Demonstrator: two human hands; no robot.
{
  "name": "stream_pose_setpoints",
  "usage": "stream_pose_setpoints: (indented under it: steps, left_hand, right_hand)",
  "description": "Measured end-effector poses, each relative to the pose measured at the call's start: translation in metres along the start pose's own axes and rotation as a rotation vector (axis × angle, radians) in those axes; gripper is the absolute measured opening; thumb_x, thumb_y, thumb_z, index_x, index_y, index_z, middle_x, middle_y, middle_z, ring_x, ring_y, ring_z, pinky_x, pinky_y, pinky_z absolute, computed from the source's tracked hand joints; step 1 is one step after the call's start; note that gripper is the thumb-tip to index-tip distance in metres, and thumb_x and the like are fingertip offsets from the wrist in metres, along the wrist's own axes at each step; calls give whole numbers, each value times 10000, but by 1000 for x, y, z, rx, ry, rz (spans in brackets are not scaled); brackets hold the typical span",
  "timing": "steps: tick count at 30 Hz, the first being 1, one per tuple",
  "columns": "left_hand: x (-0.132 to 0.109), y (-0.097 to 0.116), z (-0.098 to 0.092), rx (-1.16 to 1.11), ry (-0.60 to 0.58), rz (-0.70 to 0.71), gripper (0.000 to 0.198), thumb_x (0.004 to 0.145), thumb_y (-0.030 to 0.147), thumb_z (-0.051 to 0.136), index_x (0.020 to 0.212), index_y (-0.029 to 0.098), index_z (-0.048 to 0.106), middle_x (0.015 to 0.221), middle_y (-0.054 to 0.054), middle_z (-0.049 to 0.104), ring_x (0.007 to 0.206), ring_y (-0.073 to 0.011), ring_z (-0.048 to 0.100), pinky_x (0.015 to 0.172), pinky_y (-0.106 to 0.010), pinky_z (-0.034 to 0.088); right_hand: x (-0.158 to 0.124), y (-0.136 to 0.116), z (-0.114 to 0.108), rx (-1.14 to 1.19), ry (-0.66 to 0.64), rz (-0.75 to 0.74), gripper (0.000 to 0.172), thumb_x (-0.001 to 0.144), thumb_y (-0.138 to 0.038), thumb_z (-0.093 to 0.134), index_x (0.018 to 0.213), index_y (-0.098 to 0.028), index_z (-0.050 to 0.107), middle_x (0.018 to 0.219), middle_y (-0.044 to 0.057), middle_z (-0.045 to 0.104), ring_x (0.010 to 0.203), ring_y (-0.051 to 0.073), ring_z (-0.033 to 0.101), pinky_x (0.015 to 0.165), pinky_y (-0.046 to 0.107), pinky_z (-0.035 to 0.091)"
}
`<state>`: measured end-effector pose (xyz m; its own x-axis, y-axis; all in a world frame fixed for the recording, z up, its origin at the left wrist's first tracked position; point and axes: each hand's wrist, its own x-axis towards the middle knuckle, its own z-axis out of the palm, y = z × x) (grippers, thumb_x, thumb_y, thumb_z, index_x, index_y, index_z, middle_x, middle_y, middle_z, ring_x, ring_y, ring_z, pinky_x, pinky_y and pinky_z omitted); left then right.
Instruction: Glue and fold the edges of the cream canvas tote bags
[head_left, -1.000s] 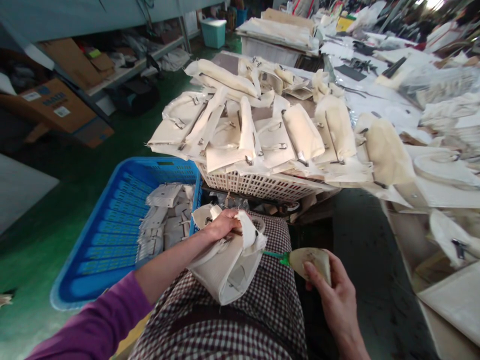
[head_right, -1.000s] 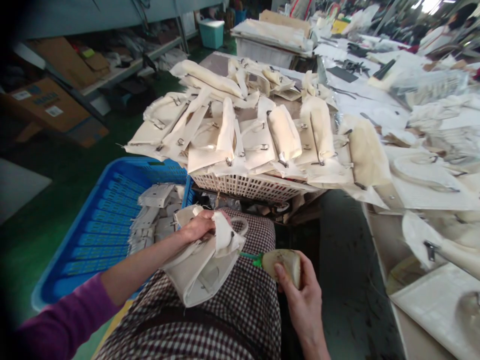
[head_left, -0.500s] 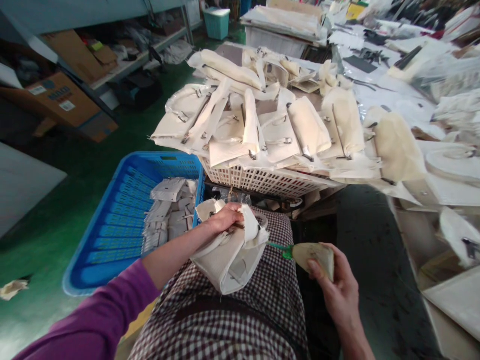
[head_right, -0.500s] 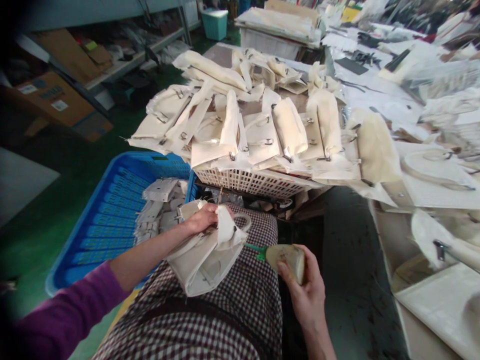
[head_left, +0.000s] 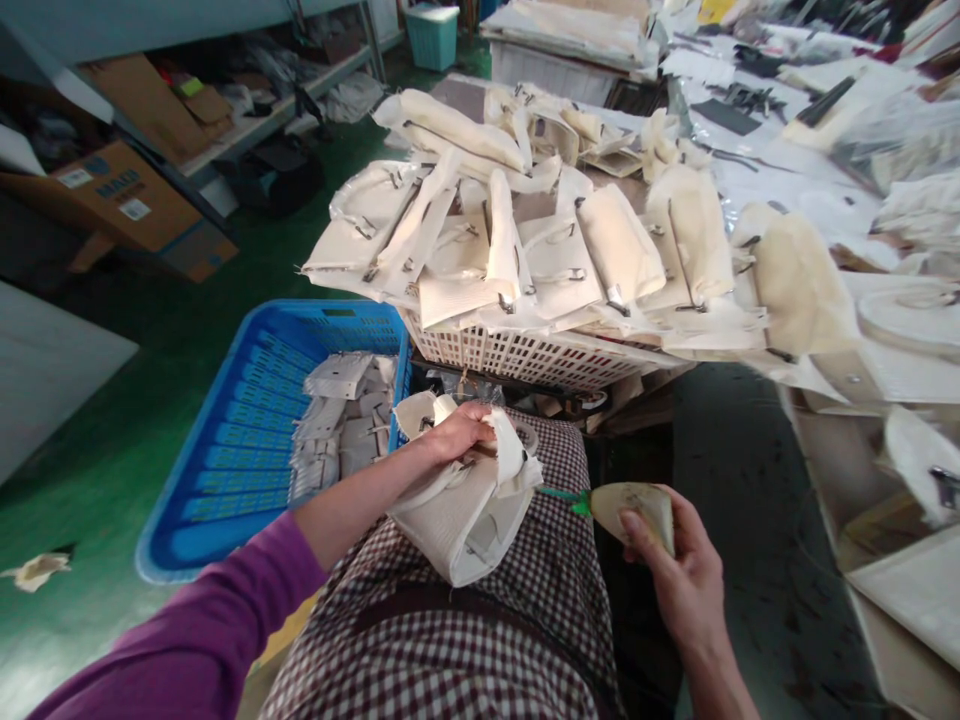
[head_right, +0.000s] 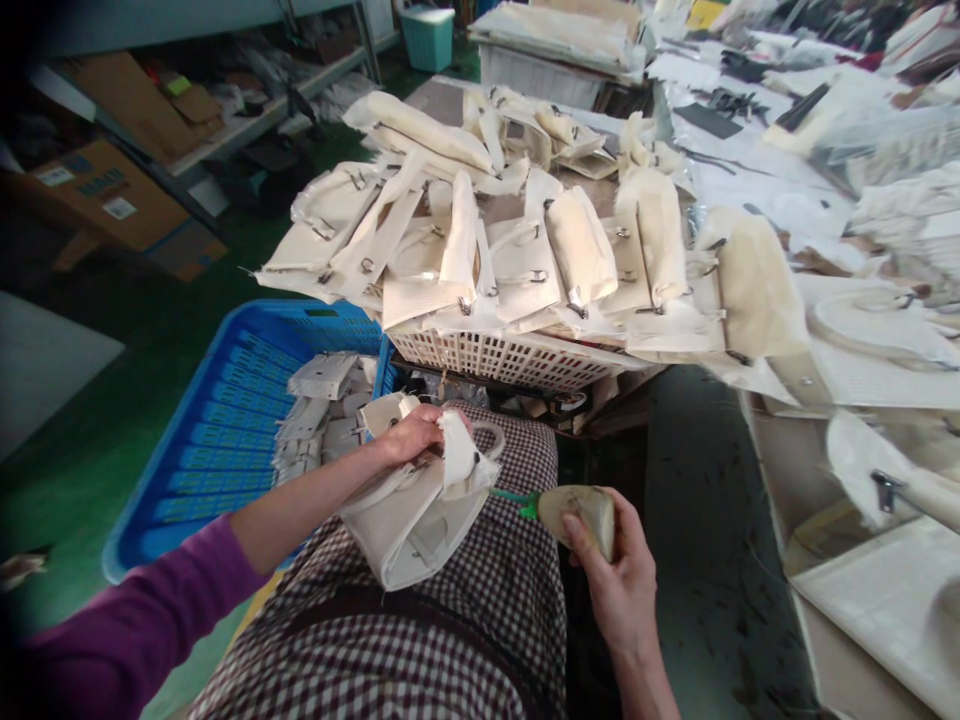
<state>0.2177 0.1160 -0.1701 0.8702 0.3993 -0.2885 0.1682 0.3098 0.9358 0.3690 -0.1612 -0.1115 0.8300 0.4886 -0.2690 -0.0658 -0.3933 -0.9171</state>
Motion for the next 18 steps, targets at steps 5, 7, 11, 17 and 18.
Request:
stream_pose_setpoints:
  steps: [5,7,11,17,18]
  left_hand:
    - [0,-1,4,0,-7,-8,167,599,294,704,674,144,717,758,-47,707,728,-178,609,715,-271,470]
    - [0,-1,5,3,-7,-13,168,587,275,693,683,140,720,753,-48,706,725,-181,610,710,-275,469]
    - [1,-2,5,12,8,-9,154,586,263,690,669,135,712,741,-42,703,713,-173,606,698,-269,462]
    - [1,-2,8,16,14,6,107,593,231,704,651,142,712,740,-36,710,762,-181,622,744,-264,474]
    - [1,-2,8,16,15,7,106,596,224,701,660,141,716,744,-37,712,767,-182,624,749,-264,475]
  right_hand:
    - [-7,1,-3,-14,-115,17,595,681,-520,831,1144,-225,604,957,50,667,744,210,606,516,277,555]
    - [-13,3,-7,-8,-182,51,588,691,-520,823,1149,-222,608,973,57,672,778,226,612,512,279,551]
    - [-21,7,-11,1,-198,76,602,700,-527,813,1172,-219,602,989,60,681,755,218,611,508,280,545]
    - [-30,9,-9,-13,-215,99,614,690,-537,814,1174,-222,608,985,58,681,791,231,614,517,279,545]
    - [-31,9,-9,-12,-213,103,619,687,-538,815,1177,-223,607,991,60,682,798,236,618,517,282,547]
